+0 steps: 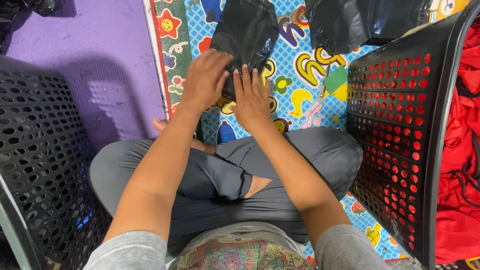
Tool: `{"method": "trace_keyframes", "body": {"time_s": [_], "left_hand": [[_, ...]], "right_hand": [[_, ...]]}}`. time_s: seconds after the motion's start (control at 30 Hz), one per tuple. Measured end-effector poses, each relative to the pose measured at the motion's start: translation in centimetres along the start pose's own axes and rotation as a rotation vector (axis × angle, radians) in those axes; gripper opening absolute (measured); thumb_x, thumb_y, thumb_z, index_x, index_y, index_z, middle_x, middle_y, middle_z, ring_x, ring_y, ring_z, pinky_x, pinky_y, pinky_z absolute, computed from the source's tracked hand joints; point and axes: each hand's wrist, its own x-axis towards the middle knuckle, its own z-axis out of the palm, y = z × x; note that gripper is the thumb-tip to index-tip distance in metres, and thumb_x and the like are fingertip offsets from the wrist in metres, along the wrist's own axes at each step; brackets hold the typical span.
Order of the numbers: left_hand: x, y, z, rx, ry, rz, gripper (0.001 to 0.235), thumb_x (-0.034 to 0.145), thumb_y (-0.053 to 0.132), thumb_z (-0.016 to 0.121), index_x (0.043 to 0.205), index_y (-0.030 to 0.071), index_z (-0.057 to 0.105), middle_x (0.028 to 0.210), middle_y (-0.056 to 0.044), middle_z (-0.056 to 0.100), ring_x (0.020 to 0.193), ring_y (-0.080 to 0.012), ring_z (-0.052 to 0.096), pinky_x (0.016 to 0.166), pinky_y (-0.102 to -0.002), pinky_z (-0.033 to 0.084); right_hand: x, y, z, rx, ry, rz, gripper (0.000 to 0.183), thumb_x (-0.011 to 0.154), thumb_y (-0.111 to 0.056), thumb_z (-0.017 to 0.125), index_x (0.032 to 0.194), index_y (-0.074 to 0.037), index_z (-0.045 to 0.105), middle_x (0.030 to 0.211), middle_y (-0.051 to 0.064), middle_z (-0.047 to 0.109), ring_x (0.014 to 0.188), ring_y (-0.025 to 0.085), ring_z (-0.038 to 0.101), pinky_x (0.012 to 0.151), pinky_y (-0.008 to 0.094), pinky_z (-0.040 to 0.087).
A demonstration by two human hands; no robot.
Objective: The person folds a red garment, places it into a clear plastic bag, and then into a black shipping bag. They seal the black bag and set it aside. The person then picks up another red garment, unfolds it, and uses pink scissors to cut a black elastic band from the garment.
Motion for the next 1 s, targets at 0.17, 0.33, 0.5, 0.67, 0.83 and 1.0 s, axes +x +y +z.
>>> {"method": "trace_keyframes", "body": {"time_s": [0.17, 0.33, 0.5, 0.67, 0.83, 1.0], "left_hand": [[-1.5, 0.5, 0.6, 0.104, -0.173, 0.036, 0.048, 0.108, 0.040, 0.049, 0.148, 0.016, 0.056, 0.149, -0.006, 0.055, 0.144, -0.0301, 0.043, 0.114, -0.050, 0.036], [-1.7, 0.8, 0.8, 0.219, -0.192, 0.060, 0.053, 0.106, 0.045, 0.046, 0.148, 0.015, 0.055, 0.144, -0.008, 0.057, 0.141, -0.0290, 0.046, 0.115, -0.053, 0.032], [-2.4, 0.3, 1.1, 0.257, -0.183, 0.119, 0.062, 0.106, 0.054, 0.038, 0.144, 0.010, 0.058, 0.135, -0.012, 0.063, 0.139, -0.0293, 0.048, 0.117, -0.049, 0.032], [-2.8, 0.2, 0.4, 0.302, -0.397, 0.128, 0.092, 0.080, 0.062, 0.064, 0.156, 0.016, 0.039, 0.143, -0.012, 0.053, 0.142, -0.0318, 0.039, 0.115, -0.047, 0.030], [-2.0, -0.4, -0.1, 0.299, -0.481, 0.121, 0.066, 0.084, 0.020, 0.065, 0.146, 0.015, 0.041, 0.135, -0.011, 0.059, 0.132, -0.0287, 0.047, 0.107, -0.040, 0.035], [0.3, -0.3, -3.8, 0.171, -0.764, -0.036, 0.060, 0.079, 0.039, 0.077, 0.126, 0.015, 0.048, 0.116, -0.015, 0.070, 0.115, -0.0323, 0.066, 0.102, -0.043, 0.049]], "right_hand": [[0.6, 0.3, 0.6, -0.028, -0.057, 0.039, 0.097, 0.095, -0.023, 0.076, 0.166, -0.007, 0.013, 0.172, 0.022, 0.007, 0.157, 0.044, 0.009, 0.119, 0.074, 0.008], [0.7, 1.4, 1.9, 0.008, 0.041, 0.001, 0.097, 0.092, -0.021, 0.078, 0.166, -0.009, 0.018, 0.171, 0.020, 0.016, 0.157, 0.041, 0.014, 0.118, 0.076, 0.006], [0.6, 1.5, 2.3, -0.078, 0.222, -0.069, 0.088, 0.081, -0.019, 0.088, 0.155, -0.007, 0.042, 0.165, 0.023, 0.029, 0.152, 0.046, 0.024, 0.114, 0.079, 0.013], [1.0, 2.8, 3.7, -0.040, 0.232, -0.103, 0.074, 0.085, -0.016, 0.084, 0.149, -0.010, 0.048, 0.156, 0.018, 0.039, 0.148, 0.041, 0.034, 0.113, 0.079, 0.017], [1.5, 4.2, 4.9, -0.001, 0.206, -0.070, 0.086, 0.085, -0.020, 0.081, 0.155, -0.012, 0.032, 0.144, 0.014, 0.053, 0.139, 0.033, 0.049, 0.113, 0.079, 0.018], [0.4, 3.1, 0.6, 0.278, 0.102, -0.080, 0.055, 0.090, -0.012, 0.071, 0.141, -0.011, 0.049, 0.156, 0.015, 0.040, 0.142, 0.041, 0.045, 0.110, 0.080, 0.025]]}}
